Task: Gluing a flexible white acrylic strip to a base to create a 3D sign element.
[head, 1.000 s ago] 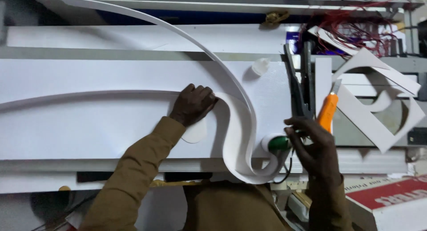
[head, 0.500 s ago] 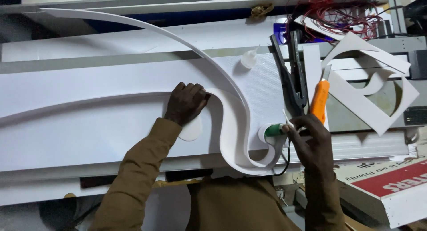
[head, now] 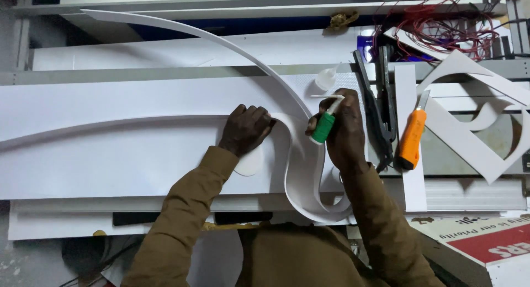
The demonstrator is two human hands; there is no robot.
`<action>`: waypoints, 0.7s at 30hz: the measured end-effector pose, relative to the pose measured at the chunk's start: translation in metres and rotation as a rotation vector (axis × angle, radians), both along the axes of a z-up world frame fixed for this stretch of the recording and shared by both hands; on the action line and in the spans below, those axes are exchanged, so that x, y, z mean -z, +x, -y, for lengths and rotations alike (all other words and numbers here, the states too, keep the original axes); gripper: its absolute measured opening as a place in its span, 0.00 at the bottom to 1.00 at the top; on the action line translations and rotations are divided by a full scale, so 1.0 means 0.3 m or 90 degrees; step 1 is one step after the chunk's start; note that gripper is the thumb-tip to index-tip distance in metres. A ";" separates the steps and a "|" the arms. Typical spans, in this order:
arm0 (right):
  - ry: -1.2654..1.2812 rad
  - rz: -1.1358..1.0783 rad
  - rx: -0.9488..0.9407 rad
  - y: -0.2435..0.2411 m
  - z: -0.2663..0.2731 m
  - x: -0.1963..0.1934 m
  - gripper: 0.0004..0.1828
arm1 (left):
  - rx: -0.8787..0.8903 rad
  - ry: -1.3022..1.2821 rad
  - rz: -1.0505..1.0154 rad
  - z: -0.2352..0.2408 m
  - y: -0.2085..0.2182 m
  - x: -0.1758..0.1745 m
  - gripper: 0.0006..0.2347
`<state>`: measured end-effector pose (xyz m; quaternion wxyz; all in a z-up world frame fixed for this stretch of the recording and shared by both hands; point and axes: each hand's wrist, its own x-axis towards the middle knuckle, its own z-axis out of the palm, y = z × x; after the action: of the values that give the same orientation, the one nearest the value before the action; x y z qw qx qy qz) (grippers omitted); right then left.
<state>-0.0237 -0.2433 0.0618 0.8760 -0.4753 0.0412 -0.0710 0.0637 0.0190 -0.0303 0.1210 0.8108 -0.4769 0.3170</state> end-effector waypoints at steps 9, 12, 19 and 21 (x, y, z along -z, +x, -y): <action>-0.467 -0.107 -0.041 0.103 -0.066 -0.046 0.35 | -0.003 -0.018 -0.016 -0.009 0.006 0.027 0.14; -0.472 -0.129 -0.062 0.108 -0.083 -0.070 0.35 | -0.011 -0.013 -0.014 0.000 -0.007 -0.021 0.15; -0.434 -0.109 -0.079 0.083 -0.045 -0.038 0.24 | -0.007 -0.015 -0.022 -0.009 -0.003 0.006 0.16; -0.352 -0.107 -0.072 0.070 -0.020 -0.072 0.25 | -0.012 -0.010 -0.009 -0.009 0.001 0.001 0.15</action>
<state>-0.0029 -0.2374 0.0834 0.7093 -0.7017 0.0659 0.0090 0.0640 0.0217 -0.0308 0.1275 0.8166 -0.4657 0.3162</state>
